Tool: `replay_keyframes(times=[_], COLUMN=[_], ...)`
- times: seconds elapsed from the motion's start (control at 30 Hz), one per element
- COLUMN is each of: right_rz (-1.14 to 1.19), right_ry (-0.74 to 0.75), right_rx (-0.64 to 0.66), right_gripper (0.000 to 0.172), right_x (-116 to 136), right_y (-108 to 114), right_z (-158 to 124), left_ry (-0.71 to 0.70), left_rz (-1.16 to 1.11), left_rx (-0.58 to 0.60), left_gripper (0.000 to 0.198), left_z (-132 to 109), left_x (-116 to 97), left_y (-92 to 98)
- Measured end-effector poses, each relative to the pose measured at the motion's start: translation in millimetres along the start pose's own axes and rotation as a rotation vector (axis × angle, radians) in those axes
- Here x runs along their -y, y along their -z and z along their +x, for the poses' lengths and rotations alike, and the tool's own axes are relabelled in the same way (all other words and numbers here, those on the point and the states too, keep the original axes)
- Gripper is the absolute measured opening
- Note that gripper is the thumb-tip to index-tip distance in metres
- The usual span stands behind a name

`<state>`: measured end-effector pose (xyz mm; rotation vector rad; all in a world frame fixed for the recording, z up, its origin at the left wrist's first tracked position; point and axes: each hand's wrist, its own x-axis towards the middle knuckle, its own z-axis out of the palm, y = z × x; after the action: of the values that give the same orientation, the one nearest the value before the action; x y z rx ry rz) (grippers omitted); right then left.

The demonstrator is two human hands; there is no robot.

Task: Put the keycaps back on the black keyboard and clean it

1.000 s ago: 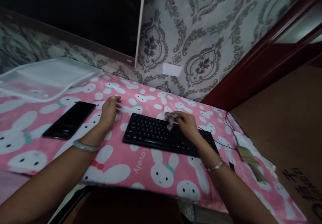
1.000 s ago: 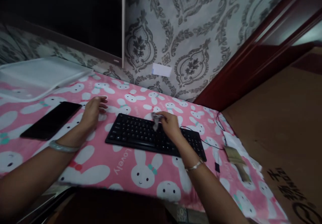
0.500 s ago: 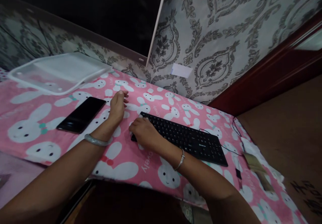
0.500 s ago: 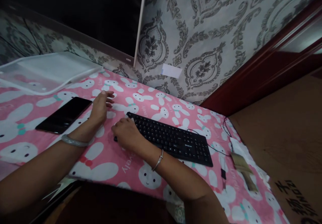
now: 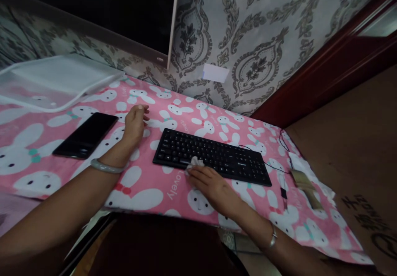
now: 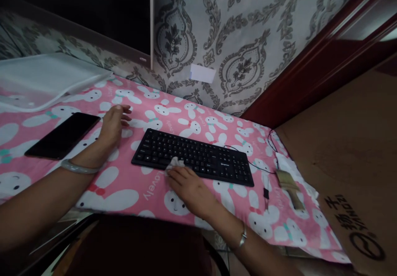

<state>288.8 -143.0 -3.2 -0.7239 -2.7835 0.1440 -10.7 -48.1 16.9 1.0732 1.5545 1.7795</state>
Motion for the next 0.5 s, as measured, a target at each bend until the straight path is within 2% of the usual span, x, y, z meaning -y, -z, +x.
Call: replay_keyframes(times=[0.1,0.37,0.43,0.5], right_rz=[0.001,-0.128,-0.194,-0.247], right_ry=[-0.139,-0.507,-0.638,-0.753], right_rx=[-0.041,-0.183,-0.244,-0.355], right_gripper=[0.053,0.047,0.043,0.041], right_x=[-14,-61,-72,-82], right_y=[6,29,40,50], right_z=[-45,-155,-172,-174], left_ry=[0.010,0.101,0.133,0.146], left_rz=[0.012,0.004,0.021,0.050], left_rx=[0.007,0.117,0.144,0.174], left_gripper=[0.048,0.047,0.047,0.041], left_z=[-1,5,6,6], left_x=[0,6,8,9], left_y=[-1.6,-6.2,-8.8,-11.1])
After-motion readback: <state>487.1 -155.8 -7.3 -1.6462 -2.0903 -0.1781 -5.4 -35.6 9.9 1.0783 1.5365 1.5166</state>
